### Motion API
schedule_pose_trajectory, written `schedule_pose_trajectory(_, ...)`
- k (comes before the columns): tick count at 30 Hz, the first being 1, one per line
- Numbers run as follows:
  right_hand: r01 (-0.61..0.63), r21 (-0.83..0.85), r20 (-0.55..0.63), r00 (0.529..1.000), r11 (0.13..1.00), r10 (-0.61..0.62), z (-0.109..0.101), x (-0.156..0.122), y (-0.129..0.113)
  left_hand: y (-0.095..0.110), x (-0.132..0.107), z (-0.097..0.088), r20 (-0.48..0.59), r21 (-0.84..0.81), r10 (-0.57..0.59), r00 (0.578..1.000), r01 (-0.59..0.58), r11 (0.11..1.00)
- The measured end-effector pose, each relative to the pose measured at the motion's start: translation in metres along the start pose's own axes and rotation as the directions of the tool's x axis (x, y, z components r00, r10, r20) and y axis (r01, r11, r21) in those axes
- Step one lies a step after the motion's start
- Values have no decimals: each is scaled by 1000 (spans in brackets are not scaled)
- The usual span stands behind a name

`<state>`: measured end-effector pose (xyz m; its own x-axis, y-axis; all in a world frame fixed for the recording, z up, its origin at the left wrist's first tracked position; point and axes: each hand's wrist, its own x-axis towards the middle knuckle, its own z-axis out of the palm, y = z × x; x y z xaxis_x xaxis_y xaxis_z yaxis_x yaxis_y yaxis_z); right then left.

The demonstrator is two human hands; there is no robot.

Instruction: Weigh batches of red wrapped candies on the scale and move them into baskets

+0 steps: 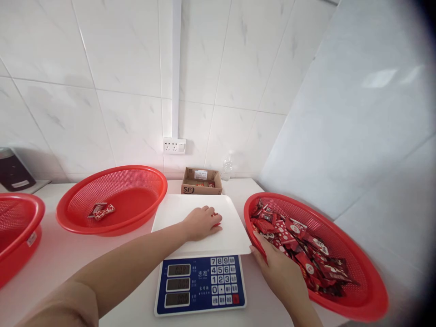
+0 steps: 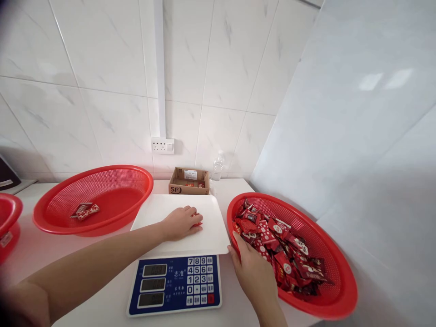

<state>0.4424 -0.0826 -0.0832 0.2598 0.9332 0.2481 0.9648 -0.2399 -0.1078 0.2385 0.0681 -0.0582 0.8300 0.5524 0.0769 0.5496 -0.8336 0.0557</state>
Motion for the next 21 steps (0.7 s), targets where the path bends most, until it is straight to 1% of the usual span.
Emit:
schedule_pose_trajectory(6, -5, -4, 27, 1000, 1000, 5, -5, 0, -3, -13, -6, -6, -9, -63, -168, 986, 167, 984)
schedule_pose_trajectory(9, -10, -19, 56, 998, 1000, 11, -7, 0, -4, -17, -9, -10, -8, -129, -228, 974, 225, 966)
schedule_pose_trajectory(11, -8, -31, 58, 998, 999, 10, -8, -1, -4, -19, -10, -12, 11, -170, -259, 966, 258, 951)
schedule_pose_trajectory(14, -6, -39, 45, 999, 999, 7, -7, -1, -5, -22, -8, -14, 79, -211, -313, 947, 322, 923)
schedule_pose_trajectory(17, -15, -32, 49, 999, 999, 17, -7, -1, -5, -25, -3, -18, 170, -218, -365, 915, 396, 892)
schedule_pose_trajectory(21, -27, -29, 58, 998, 999, 28, -7, -1, -5, -26, 3, -26, 268, -203, -390, 881, 447, 871)
